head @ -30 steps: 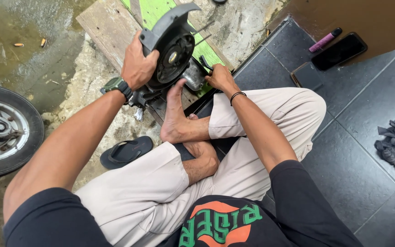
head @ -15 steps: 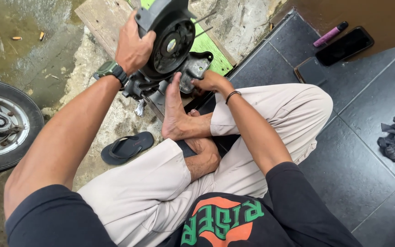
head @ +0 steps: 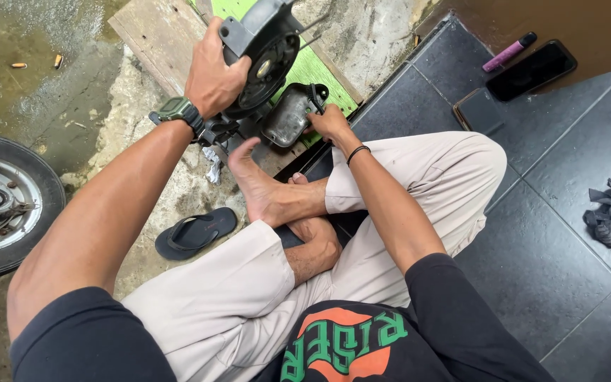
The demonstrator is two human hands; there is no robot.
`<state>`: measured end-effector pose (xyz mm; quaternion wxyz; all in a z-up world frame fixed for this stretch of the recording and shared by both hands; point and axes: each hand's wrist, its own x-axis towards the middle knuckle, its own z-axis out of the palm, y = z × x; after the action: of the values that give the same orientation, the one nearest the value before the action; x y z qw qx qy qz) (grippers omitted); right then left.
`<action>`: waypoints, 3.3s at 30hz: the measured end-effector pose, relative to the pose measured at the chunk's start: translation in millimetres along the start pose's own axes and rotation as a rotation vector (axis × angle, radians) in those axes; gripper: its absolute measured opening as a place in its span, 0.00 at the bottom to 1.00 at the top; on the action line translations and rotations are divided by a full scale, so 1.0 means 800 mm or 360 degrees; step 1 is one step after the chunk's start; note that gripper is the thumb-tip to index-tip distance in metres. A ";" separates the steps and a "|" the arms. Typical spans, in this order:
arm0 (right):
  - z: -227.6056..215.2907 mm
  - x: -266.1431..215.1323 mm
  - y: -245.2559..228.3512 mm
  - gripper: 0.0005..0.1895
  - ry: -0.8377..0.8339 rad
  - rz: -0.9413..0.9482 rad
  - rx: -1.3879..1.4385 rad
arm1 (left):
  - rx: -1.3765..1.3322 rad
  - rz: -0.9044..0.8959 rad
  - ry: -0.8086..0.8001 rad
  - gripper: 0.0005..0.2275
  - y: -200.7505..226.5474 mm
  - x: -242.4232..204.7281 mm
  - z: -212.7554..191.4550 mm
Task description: Cleaning a metal engine cover by scraping off dirt and grime with a small tool
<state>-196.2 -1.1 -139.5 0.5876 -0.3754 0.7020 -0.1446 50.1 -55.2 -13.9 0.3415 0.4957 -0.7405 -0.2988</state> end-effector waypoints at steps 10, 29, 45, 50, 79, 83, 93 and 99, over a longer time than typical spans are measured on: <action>0.003 -0.003 -0.002 0.13 -0.0019 -0.0017 0.0046 | 0.0000 0.0035 -0.0003 0.14 0.032 0.001 -0.015; -0.001 0.012 0.013 0.04 0.0220 -0.0201 0.0181 | 0.0037 -0.0058 -0.0072 0.17 0.035 -0.018 0.007; -0.004 -0.013 0.003 0.20 0.0349 -0.0171 0.0230 | -0.0068 -0.0053 -0.0276 0.21 0.065 -0.030 0.020; -0.013 -0.009 0.007 0.23 0.0379 -0.0157 0.0342 | -0.0051 -0.0138 -0.0284 0.20 0.065 -0.026 0.022; 0.011 0.017 0.028 0.15 0.0217 -0.0159 0.0319 | 0.0382 -0.0325 -0.0571 0.19 0.068 -0.033 0.042; 0.013 0.033 0.044 0.13 0.0204 -0.0157 0.0490 | 0.0334 -0.0365 -0.0604 0.19 0.078 -0.031 0.033; 0.019 0.018 0.020 0.14 0.0317 -0.0025 0.0783 | 0.0351 -0.0475 -0.0773 0.18 0.080 0.001 0.000; 0.026 0.022 0.039 0.27 0.0398 -0.0111 0.0161 | 0.0326 -0.0497 -0.0805 0.20 0.063 0.029 -0.020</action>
<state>-188.6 12.3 -177.5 0.5082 -0.3485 0.7481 -0.2460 29.6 -61.9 39.9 0.0447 0.5452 -0.7432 -0.3853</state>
